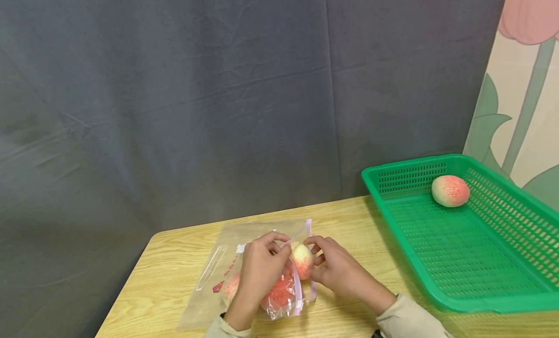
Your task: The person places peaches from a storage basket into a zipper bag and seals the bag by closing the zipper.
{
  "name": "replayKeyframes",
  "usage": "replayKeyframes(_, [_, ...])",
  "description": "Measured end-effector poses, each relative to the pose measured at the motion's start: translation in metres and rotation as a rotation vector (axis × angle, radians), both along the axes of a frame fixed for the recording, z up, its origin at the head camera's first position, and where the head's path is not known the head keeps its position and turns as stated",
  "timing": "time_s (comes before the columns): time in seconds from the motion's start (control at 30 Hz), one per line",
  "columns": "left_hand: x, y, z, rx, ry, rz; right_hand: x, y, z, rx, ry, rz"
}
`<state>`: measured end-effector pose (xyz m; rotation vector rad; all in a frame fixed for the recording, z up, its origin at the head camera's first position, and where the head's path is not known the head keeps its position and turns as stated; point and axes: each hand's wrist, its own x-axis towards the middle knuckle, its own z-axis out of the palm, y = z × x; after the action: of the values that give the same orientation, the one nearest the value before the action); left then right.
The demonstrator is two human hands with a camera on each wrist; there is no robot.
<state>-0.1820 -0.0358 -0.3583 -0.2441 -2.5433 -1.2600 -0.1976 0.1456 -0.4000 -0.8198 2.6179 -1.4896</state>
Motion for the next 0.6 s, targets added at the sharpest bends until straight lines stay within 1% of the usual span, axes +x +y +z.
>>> replayKeyframes(0.1, [-0.0001,0.0001,-0.0007,0.004,-0.018,-0.015,-0.0001,-0.0001,-0.0021,-0.047,-0.020,0.076])
replayKeyframes(0.2, [-0.0002,0.0006,-0.0012,0.008,-0.033,-0.025,0.0007,0.0005,-0.0033,-0.097,-0.083,0.182])
replayKeyframes(0.3, [-0.0008,0.0013,-0.0018,0.007,-0.022,-0.022,0.0016,0.0010,-0.0036,-0.108,-0.123,0.257])
replayKeyframes(0.4, [-0.0015,0.0017,-0.0026,-0.001,-0.006,-0.013,0.0020,0.0013,-0.0032,-0.093,-0.129,0.276])
replayKeyframes(0.5, [-0.0021,0.0015,-0.0041,-0.004,-0.001,-0.002,0.0017,0.0020,-0.0018,-0.082,-0.123,0.263])
replayKeyframes(0.6, [-0.0025,0.0009,-0.0060,-0.003,-0.006,0.003,0.0017,0.0041,0.0026,-0.067,-0.110,0.233])
